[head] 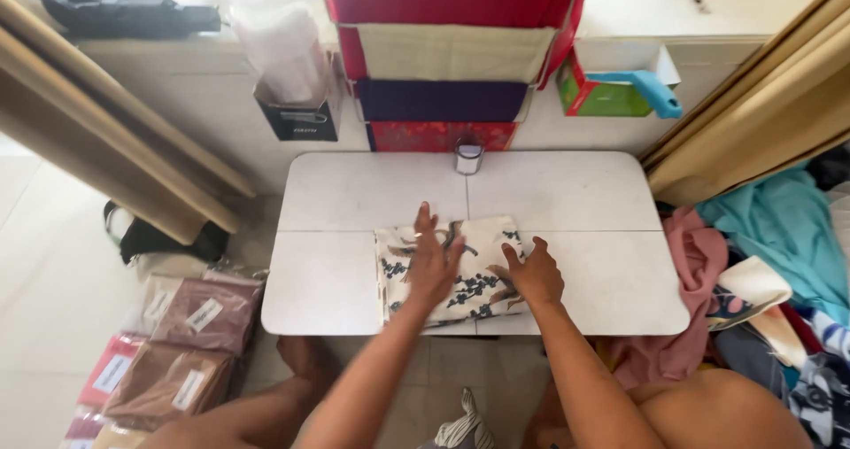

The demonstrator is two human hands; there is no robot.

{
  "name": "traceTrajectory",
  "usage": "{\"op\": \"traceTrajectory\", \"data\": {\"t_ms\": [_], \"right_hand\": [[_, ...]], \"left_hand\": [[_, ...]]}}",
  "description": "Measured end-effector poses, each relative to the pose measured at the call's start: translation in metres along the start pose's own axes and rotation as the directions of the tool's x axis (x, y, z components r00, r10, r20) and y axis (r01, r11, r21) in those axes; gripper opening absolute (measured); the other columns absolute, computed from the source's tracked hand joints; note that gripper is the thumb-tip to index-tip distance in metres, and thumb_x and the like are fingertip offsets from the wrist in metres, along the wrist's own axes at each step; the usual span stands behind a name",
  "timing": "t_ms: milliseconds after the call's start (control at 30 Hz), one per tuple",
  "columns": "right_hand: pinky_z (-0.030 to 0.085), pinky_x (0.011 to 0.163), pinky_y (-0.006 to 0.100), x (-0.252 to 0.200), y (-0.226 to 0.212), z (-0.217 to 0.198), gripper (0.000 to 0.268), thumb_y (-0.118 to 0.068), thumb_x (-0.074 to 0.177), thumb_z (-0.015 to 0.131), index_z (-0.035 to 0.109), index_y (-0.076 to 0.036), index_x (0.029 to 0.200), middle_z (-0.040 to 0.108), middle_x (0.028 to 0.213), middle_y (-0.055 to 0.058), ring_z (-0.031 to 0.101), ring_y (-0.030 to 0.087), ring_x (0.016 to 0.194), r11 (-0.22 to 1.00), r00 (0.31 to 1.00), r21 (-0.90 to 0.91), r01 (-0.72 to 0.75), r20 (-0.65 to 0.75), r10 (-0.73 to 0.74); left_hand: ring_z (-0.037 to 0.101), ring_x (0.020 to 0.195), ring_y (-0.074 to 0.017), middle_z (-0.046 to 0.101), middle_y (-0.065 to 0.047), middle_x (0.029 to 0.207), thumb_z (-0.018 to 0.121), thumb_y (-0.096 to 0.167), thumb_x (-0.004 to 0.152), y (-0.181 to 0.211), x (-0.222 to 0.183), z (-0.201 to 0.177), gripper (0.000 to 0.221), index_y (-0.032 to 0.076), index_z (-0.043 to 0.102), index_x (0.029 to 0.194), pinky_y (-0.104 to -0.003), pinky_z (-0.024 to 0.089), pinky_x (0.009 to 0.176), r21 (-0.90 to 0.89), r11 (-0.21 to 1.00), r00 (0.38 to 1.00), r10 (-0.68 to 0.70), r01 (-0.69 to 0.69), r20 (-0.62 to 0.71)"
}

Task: Folding a patterned hijab, cleaning it with a lint roller, and placing it into a plastic packaging bag.

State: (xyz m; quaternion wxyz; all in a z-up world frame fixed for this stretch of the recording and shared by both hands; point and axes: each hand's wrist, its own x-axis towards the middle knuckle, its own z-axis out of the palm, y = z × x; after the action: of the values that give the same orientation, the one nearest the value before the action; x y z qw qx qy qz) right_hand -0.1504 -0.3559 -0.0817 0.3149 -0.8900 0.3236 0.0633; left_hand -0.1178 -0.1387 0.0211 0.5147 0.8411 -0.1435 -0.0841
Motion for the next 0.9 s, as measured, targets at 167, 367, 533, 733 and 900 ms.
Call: {"op": "traceTrajectory", "data": {"t_ms": [167,367,533,733,900], "right_hand": [[0.058,0.088,0.055,0.013,0.008,0.015,0.064,-0.058,0.095,0.062,0.058,-0.011,0.138,0.071,0.123,0.021,0.069,0.037,0.115,0.996,0.992,-0.033,0.085,0.095,-0.081],[0.041,0.113,0.056,-0.02,-0.025,-0.037,0.041,-0.026,0.096,0.068,0.063,-0.013,0.134,0.063,0.136,0.027,0.052,0.045,0.135,0.928,0.98,0.364,0.08,0.143,-0.14],[0.047,0.099,0.049,-0.02,-0.023,-0.071,0.029,-0.012,0.095,0.069,0.068,-0.01,0.124,0.071,0.106,0.028,0.064,0.034,0.109,0.84,0.979,0.516,0.166,0.013,-0.202],[0.053,0.088,0.047,-0.018,-0.039,-0.085,0.037,-0.017,0.093,0.072,0.065,-0.008,0.128,0.073,0.104,0.024,0.069,0.033,0.097,0.895,0.975,0.409,0.176,0.053,-0.216],[0.055,0.079,0.045,-0.024,-0.072,-0.07,0.038,-0.02,0.093,0.072,0.064,-0.009,0.129,0.072,0.094,0.02,0.071,0.031,0.085,0.904,0.971,0.382,0.192,0.056,-0.231]], "left_hand": [[0.024,0.152,-0.0377,0.008,-0.027,0.168,0.036,0.042,0.106,-0.038,0.009,0.087,0.08,0.003,-0.007,0.161,-0.055,0.021,0.123,-0.341,0.939,0.969,-0.13,0.051,-0.212],[0.015,0.154,-0.0468,0.009,-0.033,0.166,0.037,0.053,0.106,-0.046,0.018,0.114,0.085,-0.002,0.007,0.162,-0.053,0.014,0.126,-0.045,0.998,0.986,0.036,-0.044,-0.163],[0.01,0.156,-0.041,0.002,-0.025,0.17,0.029,0.061,0.104,-0.035,0.033,0.133,0.089,0.004,-0.003,0.164,-0.051,0.011,0.127,-0.351,0.936,0.999,-0.043,0.031,-0.024],[0.018,0.154,-0.0401,0.009,-0.025,0.169,0.019,0.063,0.104,-0.02,0.041,0.137,0.083,0.011,-0.006,0.164,-0.052,0.019,0.127,-0.669,0.74,0.998,-0.057,0.06,0.026],[0.015,0.154,-0.0424,0.006,-0.024,0.169,0.015,0.074,0.099,-0.018,0.038,0.099,0.093,0.01,-0.003,0.164,-0.055,0.016,0.126,-0.799,0.6,0.996,-0.094,0.048,-0.01]]}}
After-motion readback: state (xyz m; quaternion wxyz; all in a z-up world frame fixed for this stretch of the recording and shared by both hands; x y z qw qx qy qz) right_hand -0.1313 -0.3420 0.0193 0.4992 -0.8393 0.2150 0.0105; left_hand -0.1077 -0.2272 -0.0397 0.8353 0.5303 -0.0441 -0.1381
